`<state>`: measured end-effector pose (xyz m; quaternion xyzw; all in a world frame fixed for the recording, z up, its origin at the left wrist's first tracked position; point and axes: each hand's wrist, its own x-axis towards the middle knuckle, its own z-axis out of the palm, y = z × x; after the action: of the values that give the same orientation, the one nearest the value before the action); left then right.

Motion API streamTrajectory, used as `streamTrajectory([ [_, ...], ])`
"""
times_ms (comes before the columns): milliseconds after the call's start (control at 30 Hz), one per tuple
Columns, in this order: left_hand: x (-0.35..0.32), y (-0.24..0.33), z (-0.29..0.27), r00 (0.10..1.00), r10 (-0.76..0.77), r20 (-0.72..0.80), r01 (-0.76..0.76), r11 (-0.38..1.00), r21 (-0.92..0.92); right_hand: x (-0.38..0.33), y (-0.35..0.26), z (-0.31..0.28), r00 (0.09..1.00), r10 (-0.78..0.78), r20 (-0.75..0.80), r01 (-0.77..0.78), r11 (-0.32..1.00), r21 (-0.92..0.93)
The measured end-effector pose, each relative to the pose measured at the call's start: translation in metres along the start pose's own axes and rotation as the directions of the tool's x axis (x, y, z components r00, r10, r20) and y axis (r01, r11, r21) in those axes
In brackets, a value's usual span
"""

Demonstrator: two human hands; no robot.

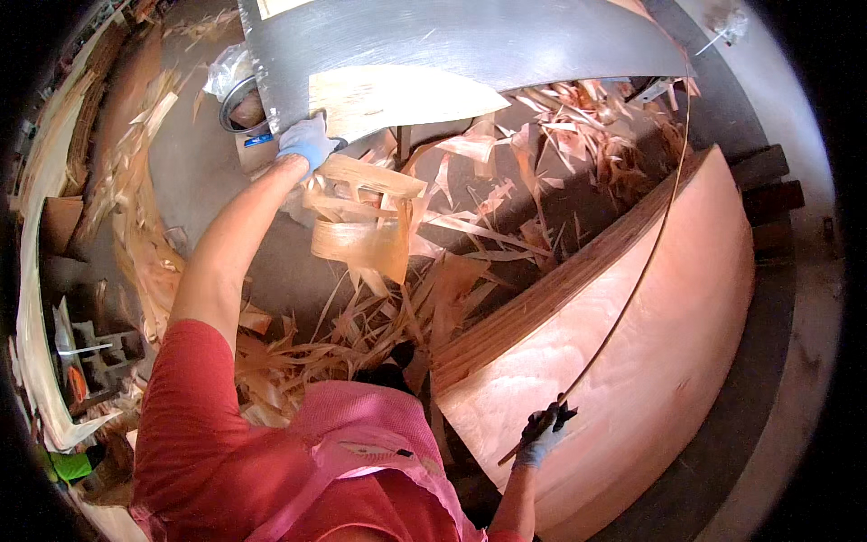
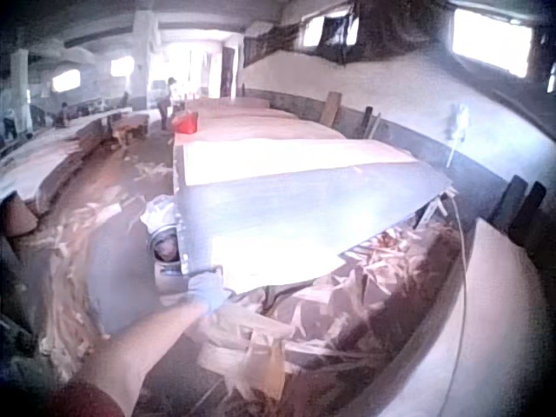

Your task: The person applies adhesive strips and a veneer sheet to large wooden panels by hand and using a small application tool.

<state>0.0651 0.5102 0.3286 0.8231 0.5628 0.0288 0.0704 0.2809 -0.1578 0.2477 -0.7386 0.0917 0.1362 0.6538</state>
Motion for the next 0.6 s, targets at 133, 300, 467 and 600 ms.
streamTrajectory([
  [133, -0.014, -0.009, 0.011, 0.997, 0.072, 0.016, -0.072, 0.997, -0.006, 0.011, -0.028, 0.077, 0.997, -0.013, 0.080, 0.016, 0.999, -0.039],
  [300, -0.078, -0.027, 0.017, 0.996, 0.086, 0.022, -0.076, 0.952, -0.297, 0.031, -0.037, 0.149, 0.954, 0.009, 0.300, -0.006, 1.000, -0.008],
  [467, -0.136, -0.107, 0.004, 0.999, 0.048, 0.019, -0.043, 0.976, -0.214, 0.011, -0.055, 0.235, 0.984, 0.012, 0.177, -0.011, 1.000, -0.003],
  [600, -0.169, -0.235, -0.006, 0.990, -0.112, -0.082, 0.080, 0.942, -0.326, -0.046, -0.067, 0.281, 0.956, -0.007, 0.293, 0.042, 0.993, -0.114],
])
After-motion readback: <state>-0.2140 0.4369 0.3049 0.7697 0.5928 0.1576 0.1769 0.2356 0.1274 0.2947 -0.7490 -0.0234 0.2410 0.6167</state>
